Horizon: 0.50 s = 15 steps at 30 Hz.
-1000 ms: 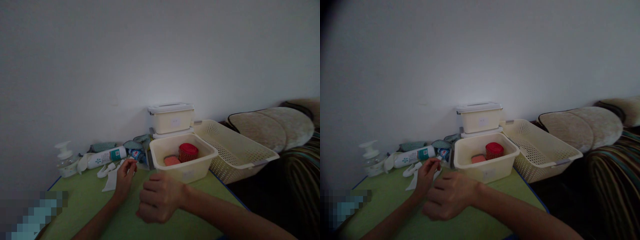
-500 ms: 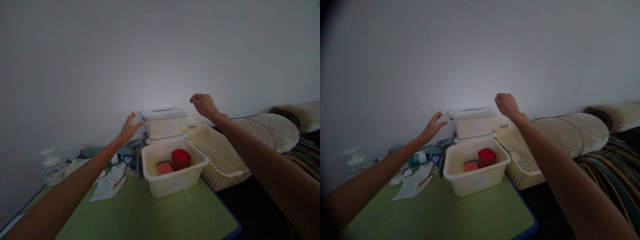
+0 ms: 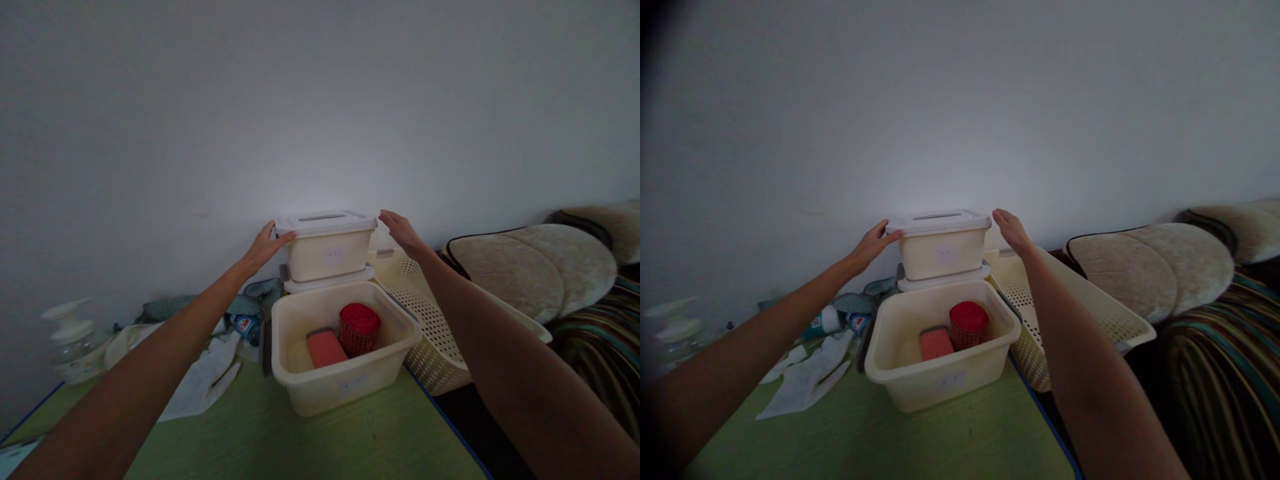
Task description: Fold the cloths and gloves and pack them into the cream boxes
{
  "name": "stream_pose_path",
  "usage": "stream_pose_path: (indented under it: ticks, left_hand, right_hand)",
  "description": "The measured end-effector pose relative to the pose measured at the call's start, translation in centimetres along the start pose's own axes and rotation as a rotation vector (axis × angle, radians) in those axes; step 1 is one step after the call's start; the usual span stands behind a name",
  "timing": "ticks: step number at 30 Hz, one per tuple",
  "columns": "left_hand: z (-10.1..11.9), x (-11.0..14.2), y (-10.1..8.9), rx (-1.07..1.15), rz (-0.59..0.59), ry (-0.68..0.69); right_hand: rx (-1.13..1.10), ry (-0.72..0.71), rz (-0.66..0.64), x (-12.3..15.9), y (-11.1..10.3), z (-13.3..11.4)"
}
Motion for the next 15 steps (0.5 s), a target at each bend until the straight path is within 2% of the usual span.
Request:
stream_pose_path:
  ticks: [6,15]
  left_hand:
    - [-0.7,-0.2,0.2,0.025,0.053,0.005]
    - [-0.4,0.1,0.2,0.086,0.015,0.024]
  right_hand:
    - [-0.128,-0.048,-0.025,-0.3,1.0,0.2]
    - [-0.247,-0.081,0.006,-0.6,1.6,0.1]
Point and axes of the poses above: each hand's wrist, its own x-axis away from the middle knuckle, its own y-axis out of the palm, z = x × y, the point moved 3 cm from there along -x, towards the middle knuckle, and after that the axes turned 3 degrees about x, right-handed, at the moved point
